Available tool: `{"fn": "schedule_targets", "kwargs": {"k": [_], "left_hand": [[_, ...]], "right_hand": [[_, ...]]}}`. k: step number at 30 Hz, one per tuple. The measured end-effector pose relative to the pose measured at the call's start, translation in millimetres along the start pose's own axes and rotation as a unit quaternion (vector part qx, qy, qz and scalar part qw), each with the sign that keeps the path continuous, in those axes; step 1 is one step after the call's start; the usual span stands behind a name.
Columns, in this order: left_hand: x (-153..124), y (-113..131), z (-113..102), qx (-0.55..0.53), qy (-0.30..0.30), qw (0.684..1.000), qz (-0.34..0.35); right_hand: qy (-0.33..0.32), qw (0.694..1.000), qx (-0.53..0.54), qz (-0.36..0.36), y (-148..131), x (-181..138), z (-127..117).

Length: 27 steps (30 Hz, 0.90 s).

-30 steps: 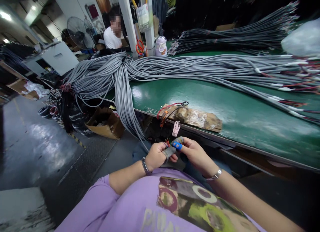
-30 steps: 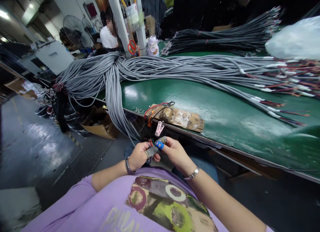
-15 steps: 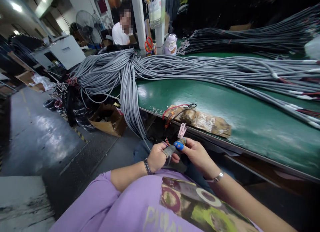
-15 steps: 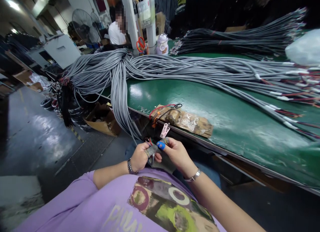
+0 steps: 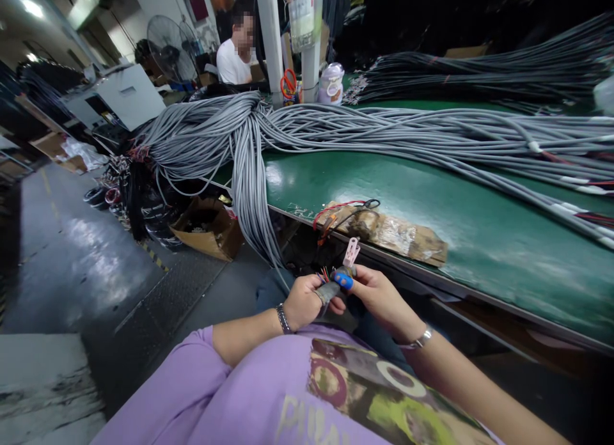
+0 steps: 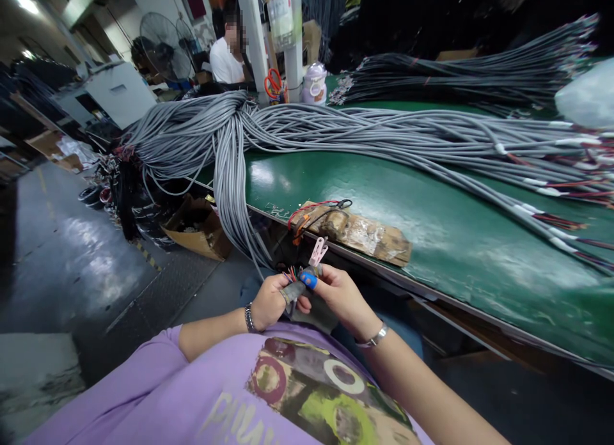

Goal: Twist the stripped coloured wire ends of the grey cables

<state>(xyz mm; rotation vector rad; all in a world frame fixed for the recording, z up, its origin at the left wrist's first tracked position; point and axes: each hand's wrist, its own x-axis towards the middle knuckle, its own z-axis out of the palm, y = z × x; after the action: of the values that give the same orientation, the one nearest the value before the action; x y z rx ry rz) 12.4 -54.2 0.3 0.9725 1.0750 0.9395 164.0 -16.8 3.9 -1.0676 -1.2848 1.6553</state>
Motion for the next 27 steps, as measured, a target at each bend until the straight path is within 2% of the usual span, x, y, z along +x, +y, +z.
{"fn": "schedule_targets", "kwargs": {"k": [8, 15, 19, 23, 25, 27], "left_hand": [[0, -2, -1, -0.019, 0.032, 0.999, 0.005], [-2, 3, 1, 0.012, 0.008, 1.000, 0.007], [-3, 5, 2, 0.016, 0.014, 1.000, 0.010], [-5, 5, 1, -0.012, 0.015, 1.000, -0.003], [-5, 6, 0, -0.034, 0.017, 0.999, -0.002], [-3, 8, -1, -0.058, 0.018, 0.998, 0.002]], "right_hand": [[0.040, 0.999, -0.004, -0.004, 8, -4, -1], [-0.011, 1.000, 0.026, -0.008, -1, -5, 8], [0.053, 0.996, 0.066, 0.002, 5, -4, 10], [0.149, 0.971, 0.185, 0.031, 13, 2, 1], [0.156, 0.958, 0.236, 0.047, 13, 6, -6], [0.122, 0.954, 0.263, 0.073, 11, 9, -12]]}}
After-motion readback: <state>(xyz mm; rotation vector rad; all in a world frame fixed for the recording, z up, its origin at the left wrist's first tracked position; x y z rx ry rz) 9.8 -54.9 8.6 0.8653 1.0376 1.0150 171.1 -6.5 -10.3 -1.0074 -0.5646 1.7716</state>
